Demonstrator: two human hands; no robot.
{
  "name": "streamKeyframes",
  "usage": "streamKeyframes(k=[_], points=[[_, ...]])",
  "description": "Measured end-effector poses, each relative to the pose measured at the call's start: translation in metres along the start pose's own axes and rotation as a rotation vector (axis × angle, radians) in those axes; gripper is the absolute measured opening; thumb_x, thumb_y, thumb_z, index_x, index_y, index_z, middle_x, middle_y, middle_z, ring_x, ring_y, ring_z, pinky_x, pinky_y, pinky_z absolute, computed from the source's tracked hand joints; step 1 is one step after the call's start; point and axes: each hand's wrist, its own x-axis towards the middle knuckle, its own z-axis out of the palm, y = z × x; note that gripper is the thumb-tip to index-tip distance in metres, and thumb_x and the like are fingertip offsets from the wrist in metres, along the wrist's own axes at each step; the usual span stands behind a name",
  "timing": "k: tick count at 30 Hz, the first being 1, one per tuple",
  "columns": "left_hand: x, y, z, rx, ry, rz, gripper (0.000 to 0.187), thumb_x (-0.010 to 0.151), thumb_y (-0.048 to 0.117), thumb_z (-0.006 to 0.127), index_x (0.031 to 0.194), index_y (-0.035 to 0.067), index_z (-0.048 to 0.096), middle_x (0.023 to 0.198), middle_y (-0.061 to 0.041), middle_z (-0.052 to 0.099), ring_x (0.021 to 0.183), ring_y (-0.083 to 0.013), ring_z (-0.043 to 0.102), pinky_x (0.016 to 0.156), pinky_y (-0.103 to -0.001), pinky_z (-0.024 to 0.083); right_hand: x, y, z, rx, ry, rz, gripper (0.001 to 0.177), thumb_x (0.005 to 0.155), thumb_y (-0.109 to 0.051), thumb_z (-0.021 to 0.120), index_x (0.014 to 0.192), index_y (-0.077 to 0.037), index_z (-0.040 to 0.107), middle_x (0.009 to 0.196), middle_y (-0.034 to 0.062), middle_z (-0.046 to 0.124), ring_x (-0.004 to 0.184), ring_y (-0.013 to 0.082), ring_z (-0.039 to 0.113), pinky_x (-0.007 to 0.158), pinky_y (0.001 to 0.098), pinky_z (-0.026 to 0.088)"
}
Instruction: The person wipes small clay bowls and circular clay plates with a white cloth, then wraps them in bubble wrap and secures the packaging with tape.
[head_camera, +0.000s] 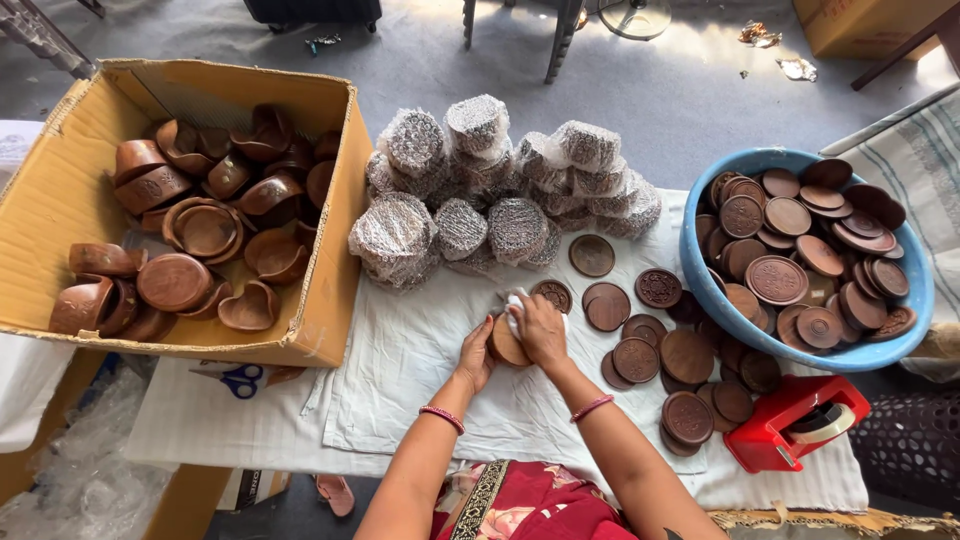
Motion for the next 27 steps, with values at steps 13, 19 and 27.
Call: streamKeyframes(k=[13,19,27], points=[[0.012,-0.008,-0.008,-0.005,0.044,0.022,0.045,0.098,0.042,0.063,0.13,0.01,0.064,0.127,-0.002,0.068,0.119,-0.0182,0.062,0.104,-0.038,0.049,-0.005,0.045,0.005,0.309,-0.345,0.193,0.059,0.097,-0.049,0.06,0.141,-0.01,0.059,0.148,0.0221,0.051,0.133,0.0328,0.054,0.112,0.045,0.047],[0.012,-0.005,-0.014,0.077,0.196,-0.075,0.041,0.103,0.043,0.056,0.135,0.02,0.065,0.116,-0.001,0.066,0.098,-0.0155,0.06,0.076,-0.034,0.051,-0.034,-0.011,0.019,-0.196,-0.115,-0.353,0.075,0.099,-0.064,0.039,0.159,-0.019,0.033,0.169,0.0115,0.015,0.155,0.0303,0.01,0.119,0.0574,-0.008],[0.017,-0.01,-0.011,-0.062,0.04,0.031,0.046,0.1,0.041,0.063,0.133,0.01,0.064,0.129,-0.002,0.068,0.117,-0.0178,0.066,0.096,-0.036,0.06,0.006,0.012,0.019,-0.156,-0.063,-0.097,0.073,0.101,-0.063,0.037,0.16,-0.021,0.032,0.171,0.0134,0.017,0.157,0.0328,0.014,0.122,0.056,0.005]])
